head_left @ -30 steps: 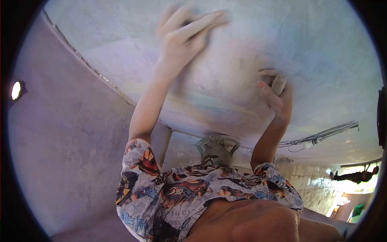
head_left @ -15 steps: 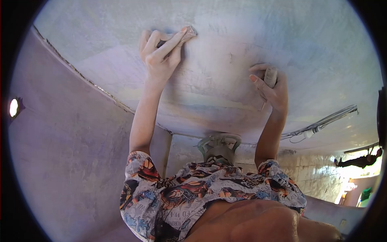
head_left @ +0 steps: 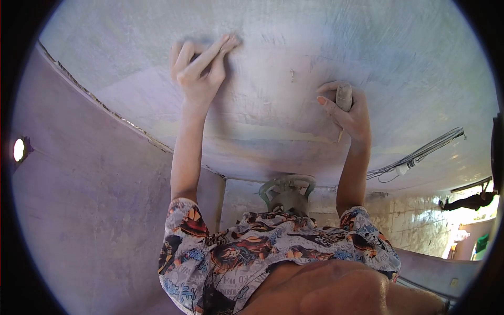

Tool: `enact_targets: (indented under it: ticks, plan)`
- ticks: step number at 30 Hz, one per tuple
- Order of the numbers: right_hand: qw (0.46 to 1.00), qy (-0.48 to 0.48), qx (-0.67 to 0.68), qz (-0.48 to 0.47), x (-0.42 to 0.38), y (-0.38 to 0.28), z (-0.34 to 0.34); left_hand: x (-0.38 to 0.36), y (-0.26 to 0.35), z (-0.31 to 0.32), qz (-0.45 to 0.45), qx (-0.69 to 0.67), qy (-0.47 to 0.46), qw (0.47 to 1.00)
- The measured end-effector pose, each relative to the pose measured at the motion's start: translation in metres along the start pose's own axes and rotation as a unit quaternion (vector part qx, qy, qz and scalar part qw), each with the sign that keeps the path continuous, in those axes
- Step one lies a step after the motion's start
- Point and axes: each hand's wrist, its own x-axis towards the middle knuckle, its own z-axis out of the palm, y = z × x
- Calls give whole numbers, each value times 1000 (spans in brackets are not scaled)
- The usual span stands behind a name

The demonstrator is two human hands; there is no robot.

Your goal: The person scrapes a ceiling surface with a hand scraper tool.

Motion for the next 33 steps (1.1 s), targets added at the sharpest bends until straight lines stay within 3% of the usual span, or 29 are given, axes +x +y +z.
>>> enact_targets:
  ticks: [3,5,7,12,15,17,19,21,22,24,26,28,30,31,33]
  plan:
    - [999,8,25,-26,3,0,4,42,25,30,93,-26,9,995]
    - [999,11,30,27,-1,-1,-1,63,43,42,131,-43,-7,990]
    - [999,12,32,15,-3,5,-4,76,54,43,186,-49,-37,981]
    - [1000,-2,3,21,-1,1,-2,34,-11,1,123,-13,0,992]
    - [1000,-11,3,-1,-1,-2,-1,28,-9,-4,84,40,6,996]
    - [1000,-14,0,-3,1,-5,2,45,5,21,107,-17,18,994]
    - [1000,0,4,-1,2,-4,4,70,37,49,150,-65,0,987]
    - [1000,18,11,3,0,-3,2,82,33,73,300,5,-44,953]
    - [999,16,23,17,0,-3,-3,78,33,69,302,6,-46,952]
    - [999,22,38,31,-2,0,-5,65,39,56,181,-54,4,982]
    - [999,14,33,15,1,2,-5,30,13,33,138,-14,-24,990]
    - [999,26,34,21,6,8,0,1,-9,17,104,-7,6,995]
    - [998,36,39,38,2,20,6,-35,-24,3,-2,8,11,1000]
    - [999,37,5,24,0,28,9,-49,-23,-5,-5,8,5,1000]
    - [999,42,-29,4,-5,41,13,-76,-10,-27,-223,58,-90,969]
